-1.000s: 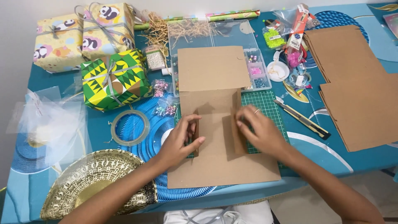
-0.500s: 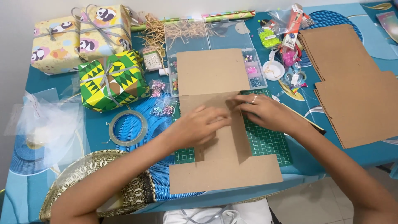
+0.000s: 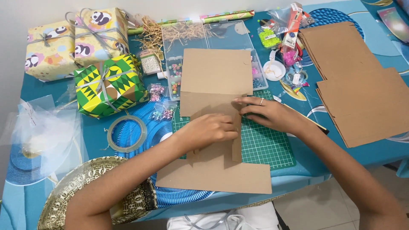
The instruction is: The person assembles a small cardboard box by folding it along pre-scored lines, then fills it with shredded paper and small packets of jewelry beads.
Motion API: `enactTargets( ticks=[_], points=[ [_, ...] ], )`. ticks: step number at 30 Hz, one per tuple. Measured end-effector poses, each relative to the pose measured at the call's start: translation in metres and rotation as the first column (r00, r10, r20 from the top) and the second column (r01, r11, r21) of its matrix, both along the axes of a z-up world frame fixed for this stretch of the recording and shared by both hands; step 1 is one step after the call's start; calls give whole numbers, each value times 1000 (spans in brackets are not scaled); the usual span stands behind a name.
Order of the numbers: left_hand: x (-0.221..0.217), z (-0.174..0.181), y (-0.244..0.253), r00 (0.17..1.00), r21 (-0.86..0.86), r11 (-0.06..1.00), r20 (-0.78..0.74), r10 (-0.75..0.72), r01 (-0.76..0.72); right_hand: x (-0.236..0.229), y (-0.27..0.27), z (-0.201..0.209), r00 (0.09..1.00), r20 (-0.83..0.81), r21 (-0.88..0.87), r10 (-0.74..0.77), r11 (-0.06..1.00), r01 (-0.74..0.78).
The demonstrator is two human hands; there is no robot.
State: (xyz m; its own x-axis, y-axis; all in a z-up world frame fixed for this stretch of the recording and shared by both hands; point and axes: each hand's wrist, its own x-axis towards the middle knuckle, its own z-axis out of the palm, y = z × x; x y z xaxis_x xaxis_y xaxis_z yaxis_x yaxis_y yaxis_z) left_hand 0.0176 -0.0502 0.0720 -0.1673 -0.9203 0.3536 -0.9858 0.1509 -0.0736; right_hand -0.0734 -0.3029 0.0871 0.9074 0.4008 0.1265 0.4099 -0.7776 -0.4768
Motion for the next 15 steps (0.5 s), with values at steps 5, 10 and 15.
enactTargets(
  ticks=[5,10,15],
  points=[
    [-2,-3,4,997,-51,999,78,-2,6,3,-18,-24,996,89,5,-22,1000,22],
    [-3,12,-2,999,-62,998,27,27,-26,-10,-14,-23,974,219,-138,-58,986,90],
    [-6,22,2,998,-27,999,-55,25,-27,-61,-18,-25,987,145,-58,-63,996,72]
  ],
)
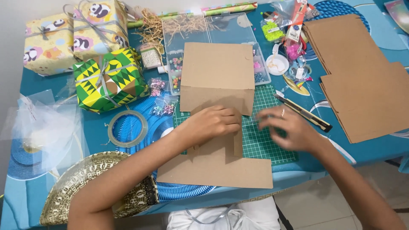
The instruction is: The person assembles a small cardboard box by folding it along pre-scored lines, then fills it with shredded paper and small packets of jewelry beads.
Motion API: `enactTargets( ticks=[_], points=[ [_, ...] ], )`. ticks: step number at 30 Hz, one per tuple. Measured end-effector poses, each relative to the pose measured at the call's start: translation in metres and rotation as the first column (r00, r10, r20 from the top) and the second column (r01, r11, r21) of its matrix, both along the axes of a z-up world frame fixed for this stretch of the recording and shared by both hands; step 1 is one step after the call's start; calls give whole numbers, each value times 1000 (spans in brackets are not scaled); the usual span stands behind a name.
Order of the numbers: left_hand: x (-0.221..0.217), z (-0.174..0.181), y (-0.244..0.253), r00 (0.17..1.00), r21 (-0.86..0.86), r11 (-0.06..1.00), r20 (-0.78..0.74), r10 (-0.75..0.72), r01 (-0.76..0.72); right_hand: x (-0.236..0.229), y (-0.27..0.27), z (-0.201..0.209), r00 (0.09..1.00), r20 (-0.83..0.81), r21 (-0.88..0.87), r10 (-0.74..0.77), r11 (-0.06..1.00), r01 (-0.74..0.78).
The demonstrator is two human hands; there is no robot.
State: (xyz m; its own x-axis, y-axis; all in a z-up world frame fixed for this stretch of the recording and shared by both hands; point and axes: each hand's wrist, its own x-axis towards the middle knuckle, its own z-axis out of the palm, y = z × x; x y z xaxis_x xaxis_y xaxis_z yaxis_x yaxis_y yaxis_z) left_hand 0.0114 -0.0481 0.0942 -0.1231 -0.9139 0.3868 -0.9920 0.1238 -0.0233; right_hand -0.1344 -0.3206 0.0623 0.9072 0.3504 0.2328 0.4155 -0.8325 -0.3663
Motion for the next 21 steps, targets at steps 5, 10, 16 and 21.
enactTargets(
  ticks=[5,10,16,21],
  points=[
    [-3,-3,4,988,50,999,-152,19,-11,-41,27,25,939,-306,286,160,956,-70],
    [-15,6,6,968,72,997,-250,-12,31,-45,33,18,924,-283,399,256,908,-129],
    [-34,3,15,978,15,1000,-210,-19,22,-43,36,32,901,-314,455,301,880,-135],
    [-87,6,42,892,182,963,-374,253,-197,-54,45,32,939,-257,398,230,910,-114]
  ],
)
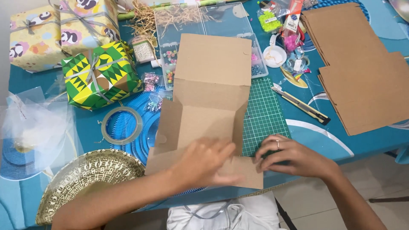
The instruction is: The person assembles a small cardboard box by folding it along pre-scored lines, then fills it with shredded paper and small packets of jewelry beads.
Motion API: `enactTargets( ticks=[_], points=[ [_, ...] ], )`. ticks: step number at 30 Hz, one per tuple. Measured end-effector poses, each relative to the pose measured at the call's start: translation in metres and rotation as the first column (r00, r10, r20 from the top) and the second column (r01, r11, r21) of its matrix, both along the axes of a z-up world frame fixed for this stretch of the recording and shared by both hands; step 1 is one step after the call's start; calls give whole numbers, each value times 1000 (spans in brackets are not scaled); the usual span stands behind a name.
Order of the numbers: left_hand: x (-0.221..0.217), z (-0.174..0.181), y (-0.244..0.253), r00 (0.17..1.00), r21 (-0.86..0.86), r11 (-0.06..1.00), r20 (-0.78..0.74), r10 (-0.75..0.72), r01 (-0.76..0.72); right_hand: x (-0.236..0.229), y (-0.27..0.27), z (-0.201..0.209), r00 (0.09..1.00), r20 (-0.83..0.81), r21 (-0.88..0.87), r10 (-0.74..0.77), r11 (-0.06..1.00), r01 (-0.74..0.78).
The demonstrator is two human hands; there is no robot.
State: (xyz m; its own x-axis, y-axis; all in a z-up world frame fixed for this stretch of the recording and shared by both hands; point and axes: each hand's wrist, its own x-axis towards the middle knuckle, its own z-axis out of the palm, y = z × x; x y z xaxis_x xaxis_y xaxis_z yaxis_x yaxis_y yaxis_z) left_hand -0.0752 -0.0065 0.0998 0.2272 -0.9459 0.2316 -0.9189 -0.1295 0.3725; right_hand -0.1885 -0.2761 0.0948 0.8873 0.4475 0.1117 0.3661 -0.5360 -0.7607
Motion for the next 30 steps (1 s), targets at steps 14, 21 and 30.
enactTargets(
  ticks=[14,21,30],
  points=[
    [-41,-25,15,807,59,980,-559,192,-192,49,25,-9,906,403,-262,128,965,-19],
    [-46,-49,32,659,4,947,-717,225,-320,36,-2,-29,901,431,-331,54,938,103],
    [-17,-32,20,224,152,926,-945,239,-346,29,22,-1,815,572,-246,94,967,61]
  ],
)
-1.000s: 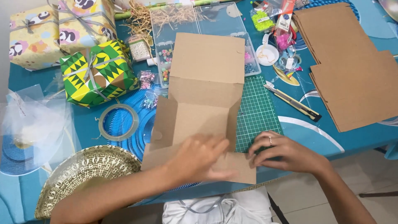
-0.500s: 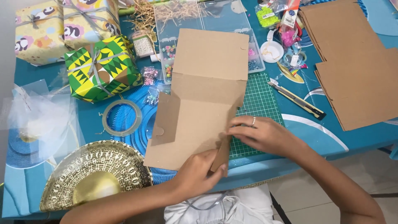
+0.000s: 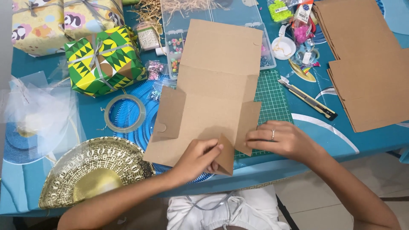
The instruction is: The person assembles a small cardboard box by folding it along pre-scored lines, then fills it with shredded paper and small packets of jewelry beads.
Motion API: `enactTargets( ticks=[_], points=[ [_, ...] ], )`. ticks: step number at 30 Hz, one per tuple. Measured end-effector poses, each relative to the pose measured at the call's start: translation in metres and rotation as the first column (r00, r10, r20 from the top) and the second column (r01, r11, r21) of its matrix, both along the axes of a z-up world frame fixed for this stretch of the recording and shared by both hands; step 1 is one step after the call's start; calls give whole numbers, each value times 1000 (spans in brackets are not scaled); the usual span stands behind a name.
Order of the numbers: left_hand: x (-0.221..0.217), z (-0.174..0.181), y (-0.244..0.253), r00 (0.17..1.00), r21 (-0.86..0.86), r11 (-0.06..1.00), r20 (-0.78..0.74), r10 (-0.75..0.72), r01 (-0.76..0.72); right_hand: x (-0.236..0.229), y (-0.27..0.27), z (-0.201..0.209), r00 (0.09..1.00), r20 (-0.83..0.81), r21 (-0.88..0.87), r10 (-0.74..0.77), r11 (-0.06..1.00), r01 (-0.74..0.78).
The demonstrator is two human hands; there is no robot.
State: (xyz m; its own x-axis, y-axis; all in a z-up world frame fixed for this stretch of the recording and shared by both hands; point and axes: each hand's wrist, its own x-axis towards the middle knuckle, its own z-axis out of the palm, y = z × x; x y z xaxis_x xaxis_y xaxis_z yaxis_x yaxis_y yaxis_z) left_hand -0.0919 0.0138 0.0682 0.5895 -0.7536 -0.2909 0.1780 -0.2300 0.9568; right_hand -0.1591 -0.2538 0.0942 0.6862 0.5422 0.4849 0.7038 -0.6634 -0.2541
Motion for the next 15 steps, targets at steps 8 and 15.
enactTargets(
  ticks=[8,15],
  points=[
    [45,2,-50,992,63,990,-30,-125,127,9,24,21,980,144,-2,134,991,-135],
    [49,73,-44,927,240,912,93,-363,333,8,18,4,977,206,-19,50,999,-47]
  ],
)
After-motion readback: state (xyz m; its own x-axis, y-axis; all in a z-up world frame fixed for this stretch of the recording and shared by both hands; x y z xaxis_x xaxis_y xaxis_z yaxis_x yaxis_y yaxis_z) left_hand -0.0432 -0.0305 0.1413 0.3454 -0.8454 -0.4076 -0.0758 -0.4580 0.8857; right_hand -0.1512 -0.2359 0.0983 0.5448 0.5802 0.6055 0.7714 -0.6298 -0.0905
